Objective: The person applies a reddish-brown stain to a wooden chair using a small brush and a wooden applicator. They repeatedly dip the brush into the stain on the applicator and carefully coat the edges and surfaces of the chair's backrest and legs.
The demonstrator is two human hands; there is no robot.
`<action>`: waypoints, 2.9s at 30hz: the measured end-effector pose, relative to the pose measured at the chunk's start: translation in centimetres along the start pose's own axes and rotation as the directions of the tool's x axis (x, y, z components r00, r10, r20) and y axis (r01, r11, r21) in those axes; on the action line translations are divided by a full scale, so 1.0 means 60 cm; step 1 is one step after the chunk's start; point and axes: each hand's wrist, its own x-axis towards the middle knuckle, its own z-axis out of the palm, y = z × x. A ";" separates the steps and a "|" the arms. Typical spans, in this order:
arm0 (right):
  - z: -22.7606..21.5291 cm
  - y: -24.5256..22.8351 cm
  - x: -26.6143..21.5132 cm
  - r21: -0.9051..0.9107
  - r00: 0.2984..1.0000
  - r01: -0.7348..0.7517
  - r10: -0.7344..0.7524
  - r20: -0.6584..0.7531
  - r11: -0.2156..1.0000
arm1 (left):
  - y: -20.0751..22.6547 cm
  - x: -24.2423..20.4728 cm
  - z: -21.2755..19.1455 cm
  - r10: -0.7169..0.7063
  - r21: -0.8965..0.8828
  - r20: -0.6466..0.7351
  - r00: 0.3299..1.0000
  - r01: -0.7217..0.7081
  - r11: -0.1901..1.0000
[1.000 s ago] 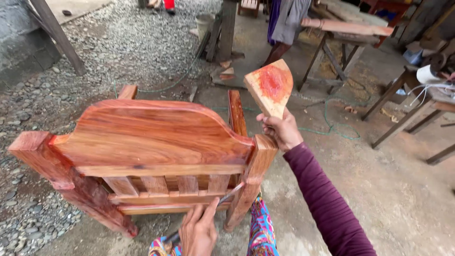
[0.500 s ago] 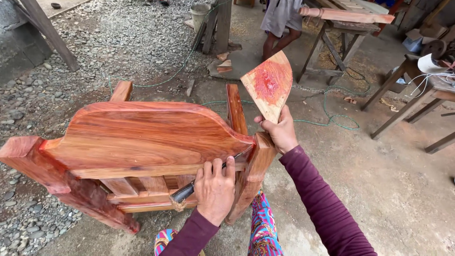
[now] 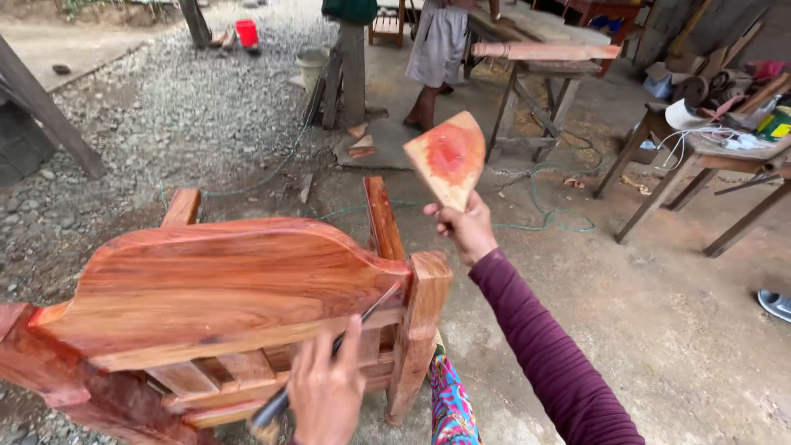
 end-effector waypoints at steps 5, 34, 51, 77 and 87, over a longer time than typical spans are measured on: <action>-0.069 -0.045 0.017 0.142 0.993 -0.067 0.080 -0.084 0.988 | -0.091 -0.120 0.067 -0.272 -0.043 0.063 0.960 0.275 0.960; -0.070 -0.132 0.007 -0.055 0.967 -0.209 0.214 0.138 0.976 | -0.036 -0.153 -0.035 -0.347 -0.392 0.203 0.916 0.401 0.828; 0.063 -0.017 -0.072 -0.084 0.944 -0.015 0.042 0.328 0.996 | 0.016 -0.003 -0.006 -0.018 -0.127 0.020 1.000 0.020 0.992; 0.048 -0.002 -0.089 -0.094 0.971 0.107 -0.084 0.222 0.990 | -0.031 0.110 -0.066 0.017 -0.338 0.222 0.975 0.061 0.939; 0.034 0.013 -0.079 0.025 0.987 0.109 -0.111 0.115 0.994 | 0.003 0.153 -0.056 0.033 -0.233 0.302 0.953 0.041 0.972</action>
